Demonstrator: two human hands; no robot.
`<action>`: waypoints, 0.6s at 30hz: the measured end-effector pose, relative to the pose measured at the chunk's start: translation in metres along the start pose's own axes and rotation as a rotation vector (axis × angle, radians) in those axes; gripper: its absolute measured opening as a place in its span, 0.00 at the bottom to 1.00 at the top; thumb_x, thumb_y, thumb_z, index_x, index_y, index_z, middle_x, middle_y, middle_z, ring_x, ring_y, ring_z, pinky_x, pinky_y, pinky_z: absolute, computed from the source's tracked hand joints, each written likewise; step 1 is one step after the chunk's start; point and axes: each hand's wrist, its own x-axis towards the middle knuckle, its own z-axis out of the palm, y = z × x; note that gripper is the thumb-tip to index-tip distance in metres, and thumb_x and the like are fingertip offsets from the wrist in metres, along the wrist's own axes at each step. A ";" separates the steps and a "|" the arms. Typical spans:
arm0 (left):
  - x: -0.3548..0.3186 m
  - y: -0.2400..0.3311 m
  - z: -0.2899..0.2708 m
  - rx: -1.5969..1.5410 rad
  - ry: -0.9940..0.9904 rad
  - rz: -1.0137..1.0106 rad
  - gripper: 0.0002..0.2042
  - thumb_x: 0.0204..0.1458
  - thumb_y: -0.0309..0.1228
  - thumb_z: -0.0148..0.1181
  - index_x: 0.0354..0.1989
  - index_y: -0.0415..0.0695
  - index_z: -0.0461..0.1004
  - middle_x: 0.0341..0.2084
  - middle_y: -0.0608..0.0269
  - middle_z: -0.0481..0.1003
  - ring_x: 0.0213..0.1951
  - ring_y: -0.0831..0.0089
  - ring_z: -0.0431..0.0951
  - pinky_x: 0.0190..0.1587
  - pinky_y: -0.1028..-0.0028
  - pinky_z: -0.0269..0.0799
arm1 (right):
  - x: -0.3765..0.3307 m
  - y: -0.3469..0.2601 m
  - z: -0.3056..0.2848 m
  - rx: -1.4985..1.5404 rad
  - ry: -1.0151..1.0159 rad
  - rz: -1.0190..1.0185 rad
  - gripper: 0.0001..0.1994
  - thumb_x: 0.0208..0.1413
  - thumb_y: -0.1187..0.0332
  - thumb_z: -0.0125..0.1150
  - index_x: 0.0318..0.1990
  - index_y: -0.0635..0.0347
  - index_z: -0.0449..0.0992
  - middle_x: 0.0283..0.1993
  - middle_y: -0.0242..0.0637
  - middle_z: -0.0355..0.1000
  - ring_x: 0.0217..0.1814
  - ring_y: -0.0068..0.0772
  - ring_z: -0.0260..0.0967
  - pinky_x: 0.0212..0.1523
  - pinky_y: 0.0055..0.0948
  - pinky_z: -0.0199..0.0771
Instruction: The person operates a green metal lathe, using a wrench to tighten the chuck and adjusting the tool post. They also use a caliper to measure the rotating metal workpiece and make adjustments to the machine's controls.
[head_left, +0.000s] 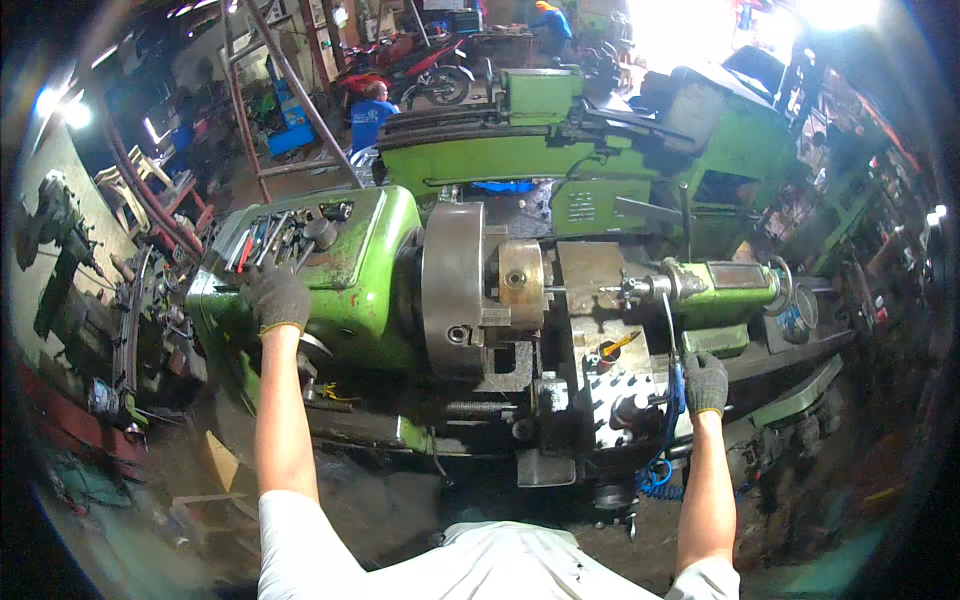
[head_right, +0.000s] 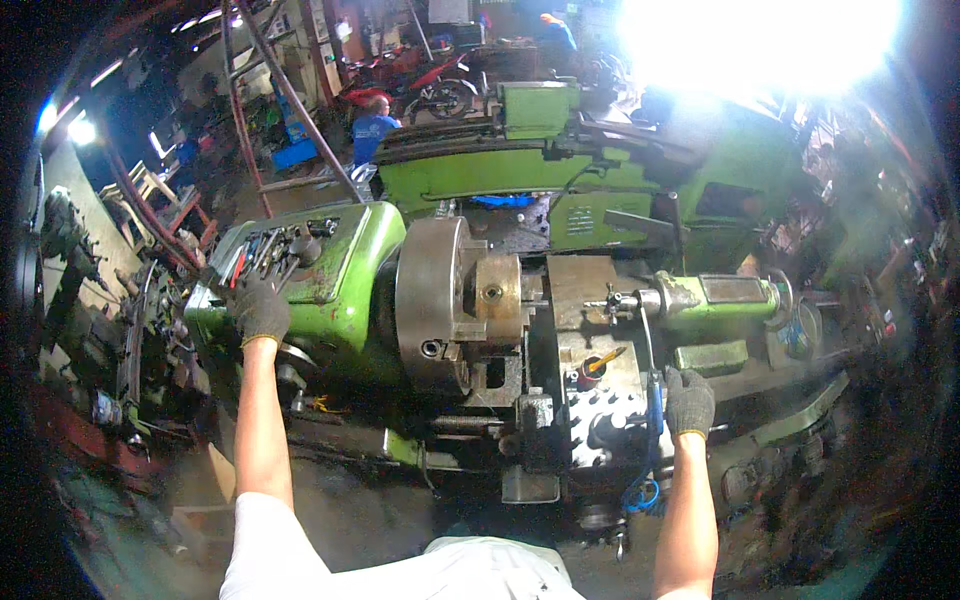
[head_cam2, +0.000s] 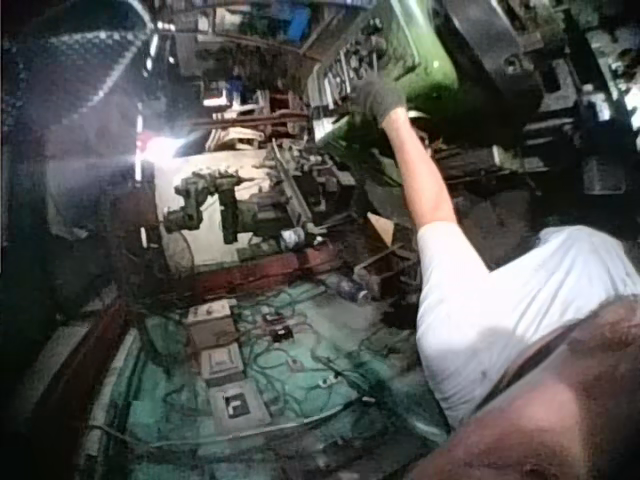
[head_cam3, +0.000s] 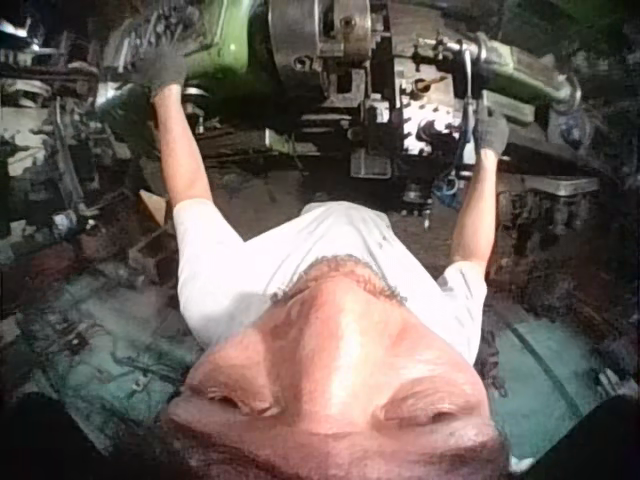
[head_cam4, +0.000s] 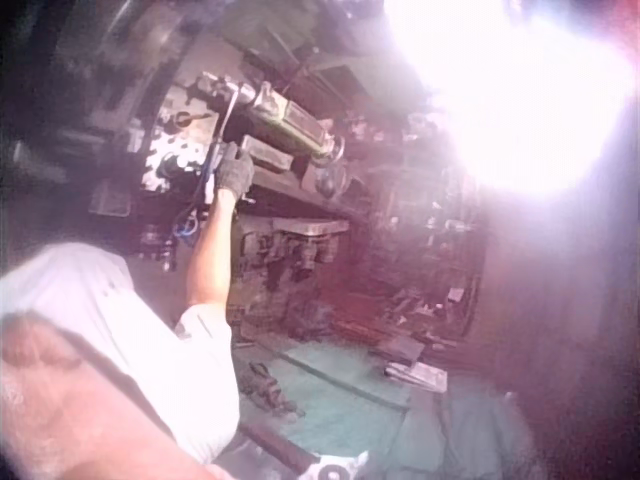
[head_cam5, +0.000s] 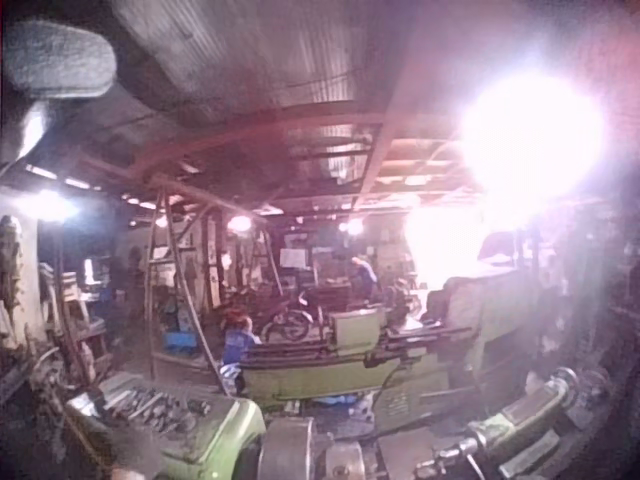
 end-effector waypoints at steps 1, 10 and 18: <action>-0.003 0.033 -0.016 0.038 0.239 0.124 0.15 0.55 0.38 0.62 0.48 0.45 0.81 0.45 0.46 0.80 0.49 0.45 0.80 0.54 0.52 0.75 | -0.001 0.005 0.000 -0.025 0.017 0.003 0.25 0.63 0.47 0.58 0.43 0.64 0.85 0.48 0.57 0.79 0.54 0.61 0.75 0.57 0.50 0.71; 0.014 0.284 -0.009 -0.390 -0.406 0.204 0.51 0.44 0.68 0.63 0.73 0.45 0.62 0.67 0.33 0.66 0.68 0.41 0.68 0.68 0.49 0.65 | -0.009 -0.006 -0.008 -0.115 0.001 0.078 0.25 0.63 0.47 0.57 0.46 0.64 0.84 0.50 0.58 0.79 0.55 0.61 0.75 0.58 0.51 0.72; 0.026 0.308 -0.011 -0.329 -0.677 -0.003 0.60 0.42 0.64 0.64 0.80 0.44 0.44 0.72 0.32 0.57 0.70 0.40 0.64 0.68 0.47 0.65 | -0.002 0.005 -0.002 -0.100 0.053 0.060 0.25 0.63 0.47 0.56 0.47 0.62 0.84 0.52 0.57 0.79 0.57 0.62 0.74 0.59 0.51 0.71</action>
